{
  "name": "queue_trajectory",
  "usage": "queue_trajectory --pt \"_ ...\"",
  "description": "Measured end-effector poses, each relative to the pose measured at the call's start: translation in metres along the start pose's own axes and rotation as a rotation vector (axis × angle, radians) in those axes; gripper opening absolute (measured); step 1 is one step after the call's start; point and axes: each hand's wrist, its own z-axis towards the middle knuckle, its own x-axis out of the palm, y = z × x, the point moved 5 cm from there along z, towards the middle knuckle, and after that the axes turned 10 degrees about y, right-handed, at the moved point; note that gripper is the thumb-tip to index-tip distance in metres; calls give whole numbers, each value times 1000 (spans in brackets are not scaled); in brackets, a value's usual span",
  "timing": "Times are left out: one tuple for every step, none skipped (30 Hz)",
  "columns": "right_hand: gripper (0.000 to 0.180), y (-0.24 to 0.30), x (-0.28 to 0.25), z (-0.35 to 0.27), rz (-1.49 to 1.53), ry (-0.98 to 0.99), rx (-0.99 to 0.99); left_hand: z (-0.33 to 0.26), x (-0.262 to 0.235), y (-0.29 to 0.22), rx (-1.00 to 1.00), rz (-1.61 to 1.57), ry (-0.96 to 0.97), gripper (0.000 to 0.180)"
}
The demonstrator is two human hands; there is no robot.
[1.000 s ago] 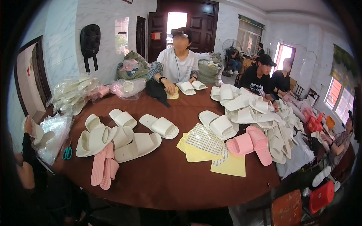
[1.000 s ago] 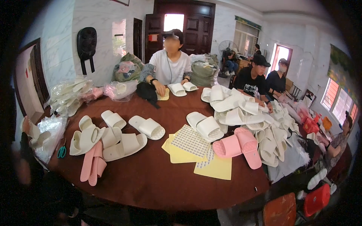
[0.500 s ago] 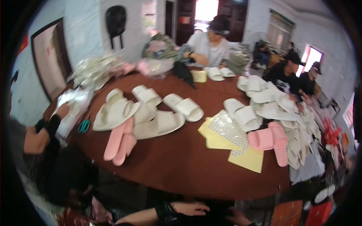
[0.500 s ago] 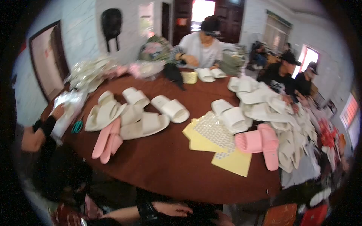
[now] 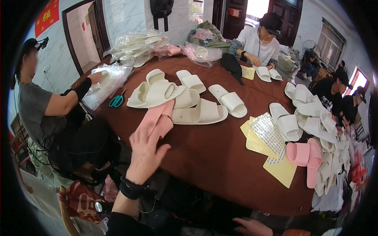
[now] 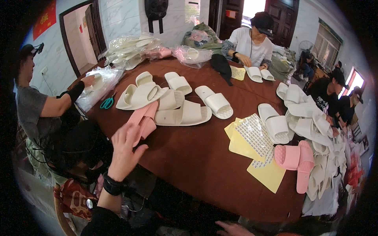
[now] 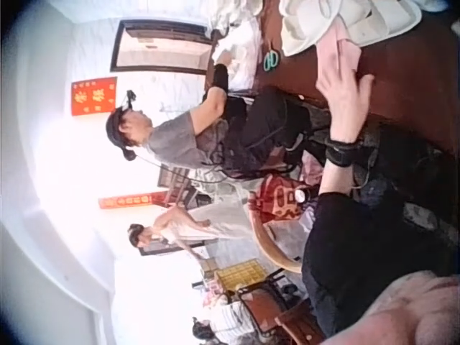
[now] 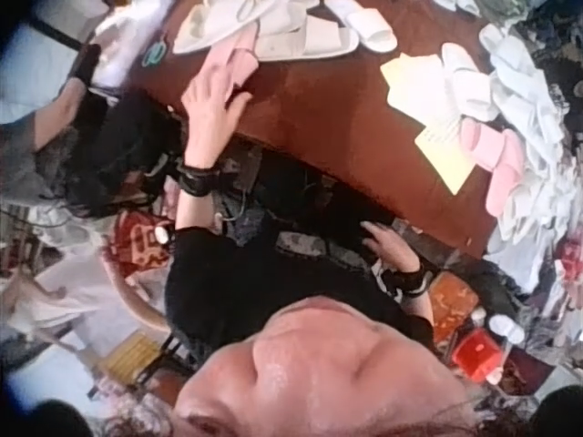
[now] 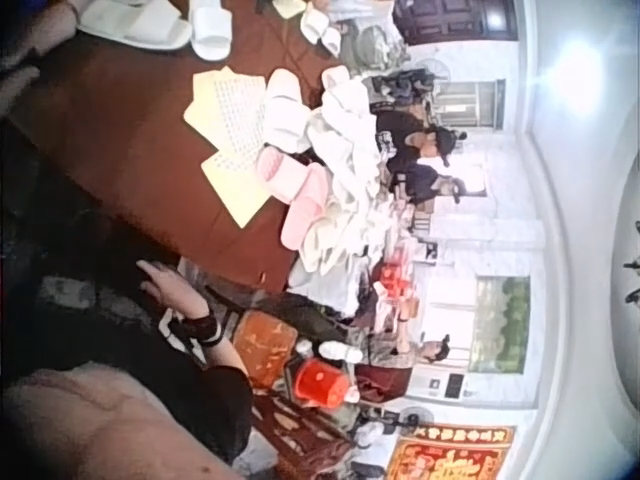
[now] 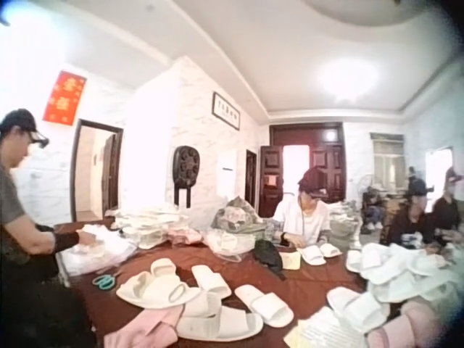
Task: The recorder labels and inspects newly manufactured slippers at a work table with other workers.
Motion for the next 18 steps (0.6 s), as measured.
queue_trajectory --pt "46 9 -12 -2 5 -1 -2 -1 4 11 -80 174 -19 68" --pt "43 20 -24 -3 78 -2 -55 -4 9 20 -81 167 -15 68" --pt "40 31 -34 -4 152 -3 -107 -6 18 30 -118 222 46 75" --pt "29 50 -49 -7 48 -210 -298 -9 28 41 -154 275 106 82" --pt "29 52 -62 -9 30 -153 -273 -10 35 48 -151 275 108 82" --pt "29 57 -78 -12 -9 -182 -303 -10 42 55 -154 224 123 78" --pt "31 61 -92 -16 -49 -213 -333 -10 49 61 -154 170 142 74" --pt "30 64 -107 -19 -125 -272 -320 -7 49 64 -133 177 79 63" --pt "29 67 -119 -23 -207 -334 -304 -6 49 68 -126 176 62 63" --pt "29 68 -128 -25 -126 -387 -283 -5 44 70 -107 157 2 58" --pt "29 72 -137 -25 -154 -398 -306 -3 40 73 -132 136 -14 54" --pt "29 76 -143 -24 -161 -413 -333 -3 32 74 -122 62 -105 47" --pt "30 80 -148 -22 -165 -426 -360 -6 21 75 -124 -48 -185 39" --pt "30 83 -151 -19 -161 -428 -360 -9 14 79 -187 -186 -213 34" --pt "30 89 -154 -17 -190 -440 -401 -14 6 82 -242 -317 -249 30" --pt "31 93 -158 -15 -215 -452 -438 -19 2 83 -265 -524 -257 26" --pt "31 95 -163 -12 -208 -463 -441 -21 -4 81 -226 -613 -254 29" --pt "32 96 -168 -9 -224 -476 -452 -25 -4 81 -261 -840 -256 32"
